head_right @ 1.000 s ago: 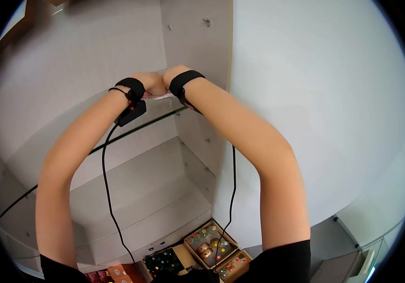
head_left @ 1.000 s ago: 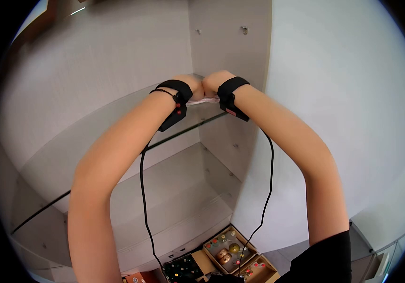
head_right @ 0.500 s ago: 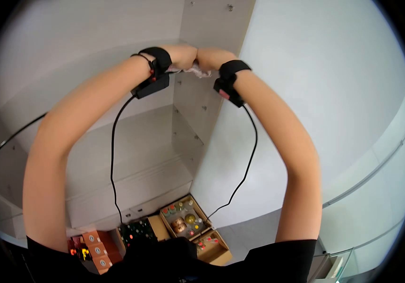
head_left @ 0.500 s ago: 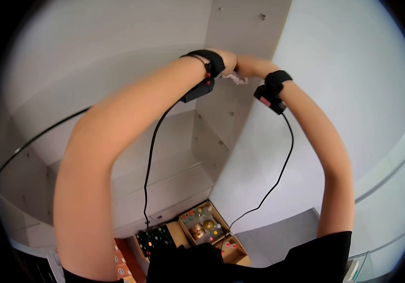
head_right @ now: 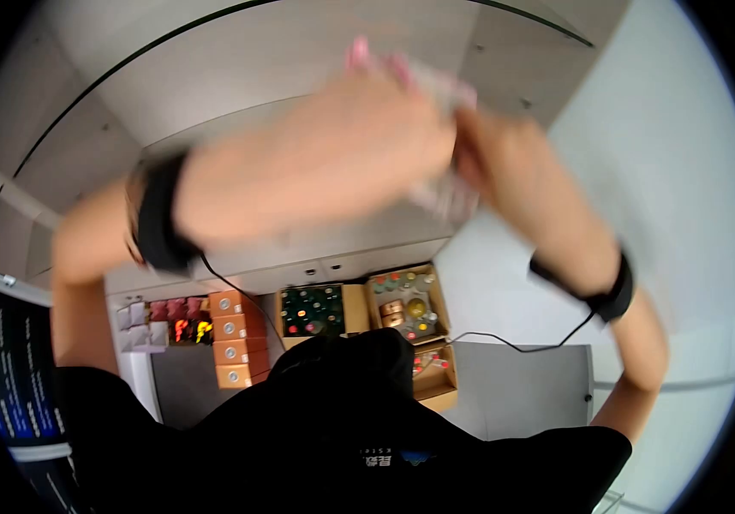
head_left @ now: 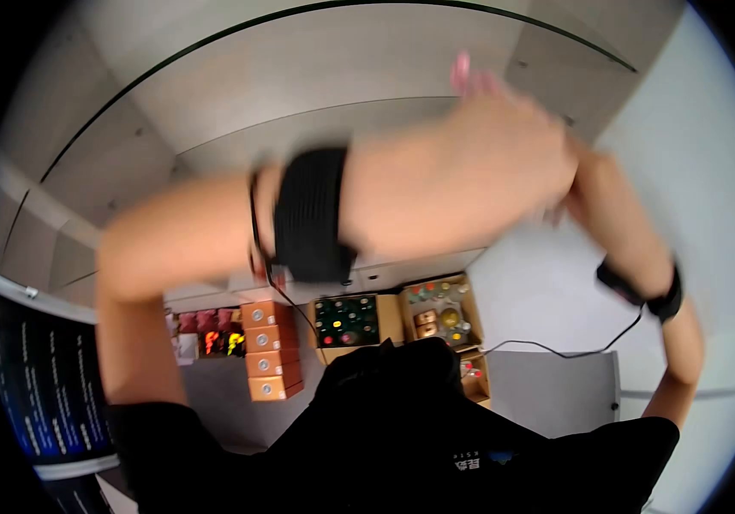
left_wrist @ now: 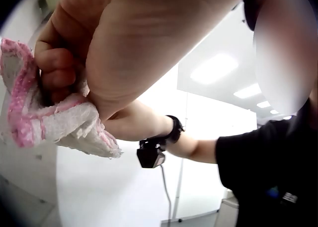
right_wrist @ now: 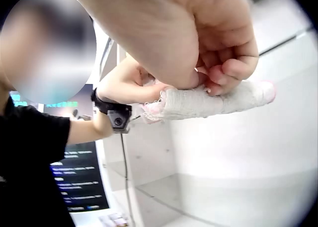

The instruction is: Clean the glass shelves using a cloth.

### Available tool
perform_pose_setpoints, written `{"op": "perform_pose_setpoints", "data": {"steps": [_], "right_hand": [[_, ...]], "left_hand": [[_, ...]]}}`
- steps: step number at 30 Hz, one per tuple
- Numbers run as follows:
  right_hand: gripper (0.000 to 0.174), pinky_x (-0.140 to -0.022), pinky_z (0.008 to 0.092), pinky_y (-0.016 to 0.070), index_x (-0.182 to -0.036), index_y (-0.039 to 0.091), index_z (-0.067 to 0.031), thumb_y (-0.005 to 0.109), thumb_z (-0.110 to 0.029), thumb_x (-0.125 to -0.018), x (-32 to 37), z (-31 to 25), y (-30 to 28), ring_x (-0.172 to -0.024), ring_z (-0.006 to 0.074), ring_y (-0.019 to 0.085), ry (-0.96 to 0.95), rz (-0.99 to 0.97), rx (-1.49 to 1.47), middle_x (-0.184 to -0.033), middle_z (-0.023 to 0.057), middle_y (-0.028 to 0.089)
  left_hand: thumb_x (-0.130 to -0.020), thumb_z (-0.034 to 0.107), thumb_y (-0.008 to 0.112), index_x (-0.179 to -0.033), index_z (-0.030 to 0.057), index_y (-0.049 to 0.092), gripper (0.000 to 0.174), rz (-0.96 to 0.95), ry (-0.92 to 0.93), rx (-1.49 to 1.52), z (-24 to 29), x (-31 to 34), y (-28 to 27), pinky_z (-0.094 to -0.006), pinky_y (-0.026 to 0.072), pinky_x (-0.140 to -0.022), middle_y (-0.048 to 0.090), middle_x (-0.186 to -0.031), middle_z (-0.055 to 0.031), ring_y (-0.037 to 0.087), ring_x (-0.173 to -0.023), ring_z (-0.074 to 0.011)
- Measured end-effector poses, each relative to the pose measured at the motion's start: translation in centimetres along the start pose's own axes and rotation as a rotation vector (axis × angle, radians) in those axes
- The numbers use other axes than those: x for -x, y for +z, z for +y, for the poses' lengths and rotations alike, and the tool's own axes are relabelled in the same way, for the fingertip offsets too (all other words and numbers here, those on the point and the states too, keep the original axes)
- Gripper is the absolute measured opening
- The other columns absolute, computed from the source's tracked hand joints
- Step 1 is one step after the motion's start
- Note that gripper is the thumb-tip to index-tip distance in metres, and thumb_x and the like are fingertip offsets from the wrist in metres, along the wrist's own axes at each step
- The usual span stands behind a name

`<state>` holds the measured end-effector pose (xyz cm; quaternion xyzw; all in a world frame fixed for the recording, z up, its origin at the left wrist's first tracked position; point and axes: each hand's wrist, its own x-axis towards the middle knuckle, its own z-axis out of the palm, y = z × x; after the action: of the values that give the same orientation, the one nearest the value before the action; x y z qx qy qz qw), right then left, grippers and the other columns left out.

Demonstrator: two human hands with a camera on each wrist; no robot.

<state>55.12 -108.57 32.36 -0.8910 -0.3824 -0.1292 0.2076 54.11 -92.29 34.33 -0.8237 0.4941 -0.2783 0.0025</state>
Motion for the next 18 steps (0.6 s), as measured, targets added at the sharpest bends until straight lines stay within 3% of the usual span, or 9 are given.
{"op": "perform_pose_setpoints", "data": {"steps": [1, 4, 6, 8, 9, 13, 18], "right_hand": [[0.012, -0.049, 0.0360, 0.0373, -0.072, 0.042, 0.0014, 0.046, -0.001, -0.061, 1.2, -0.9, 2.5, -0.055, 0.0313, 0.046, 0.020, -0.010, -0.053, -0.059, 0.0161, 0.047], [0.008, -0.048, 0.0356, 0.0376, -0.068, 0.041, -0.0001, 0.045, -0.002, -0.062, 4.4, -2.4, 11.2, -0.054, 0.0307, 0.046, 0.118, -0.116, -0.364, -0.059, 0.0159, 0.046], [0.006, -0.049, 0.0360, 0.0380, -0.068, 0.043, 0.0000, 0.045, -0.002, -0.063, 6.7, -2.8, 17.2, -0.054, 0.0307, 0.048, 0.214, -0.128, -0.533, -0.058, 0.0169, 0.047], [0.009, -0.047, 0.0308, 0.0384, -0.072, 0.047, 0.0003, 0.045, -0.002, -0.063, 6.9, -3.1, 21.2, -0.051, 0.0277, 0.049, 0.277, -0.151, -0.607, -0.057, 0.0159, 0.049], [0.010, -0.048, 0.0304, 0.0382, -0.073, 0.047, 0.0002, 0.044, -0.003, -0.064, 9.4, -7.6, 23.0, -0.051, 0.0271, 0.049, 0.268, -0.149, -0.617, -0.057, 0.0158, 0.049], [0.007, -0.049, 0.0348, 0.0383, -0.071, 0.045, 0.0000, 0.044, -0.004, -0.065, 8.0, -8.8, 22.6, -0.056, 0.0314, 0.048, 0.204, -0.189, -0.617, -0.057, 0.0173, 0.048], [0.006, -0.049, 0.0365, 0.0388, -0.072, 0.044, -0.0017, 0.042, -0.004, -0.066, 2.9, -6.0, 15.7, -0.056, 0.0317, 0.048, 0.112, 0.030, -0.307, -0.064, 0.0179, 0.048]], "left_hand": [[-0.055, 0.001, 0.047, -0.051, -0.0023, 0.046, 0.005, -0.166, 0.000, 0.044, 1.1, 2.1, 0.5, -0.0281, 0.0395, -0.039, 0.047, -0.051, -0.0128, 0.050, -0.050, -0.0232], [-0.056, 0.003, 0.048, -0.064, -0.0039, 0.044, 0.011, -0.311, -0.271, 0.386, 4.6, 8.6, 4.0, -0.0282, 0.0404, -0.040, 0.046, -0.057, -0.0103, 0.051, -0.053, -0.0215], [-0.059, 0.005, 0.047, -0.068, -0.0015, 0.044, 0.012, -0.348, -0.489, 0.501, 6.9, 13.2, 8.3, -0.0306, 0.0403, -0.042, 0.047, -0.058, -0.0108, 0.050, -0.054, -0.0247], [-0.060, 0.006, 0.047, -0.071, -0.0002, 0.044, 0.013, -0.307, -0.591, 0.516, 8.3, 18.4, 12.7, -0.0320, 0.0400, -0.042, 0.047, -0.060, -0.0115, 0.050, -0.053, -0.0256], [-0.060, 0.006, 0.047, -0.073, 0.0012, 0.044, 0.014, -0.223, -0.661, 0.520, 11.9, 22.5, 10.9, -0.0334, 0.0398, -0.042, 0.048, -0.061, -0.0122, 0.049, -0.053, -0.0266], [-0.061, 0.007, 0.046, -0.077, 0.0025, 0.045, 0.017, -0.326, -0.720, 0.518, 11.8, 22.8, 7.7, -0.0352, 0.0392, -0.043, 0.048, -0.062, -0.0128, 0.049, -0.053, -0.0271], [-0.062, 0.006, 0.046, -0.082, 0.0020, 0.045, 0.021, -0.098, -0.626, 0.249, 6.6, 15.9, 5.9, -0.0318, 0.0395, -0.041, 0.049, -0.063, -0.0110, 0.050, -0.052, -0.0247]]}}
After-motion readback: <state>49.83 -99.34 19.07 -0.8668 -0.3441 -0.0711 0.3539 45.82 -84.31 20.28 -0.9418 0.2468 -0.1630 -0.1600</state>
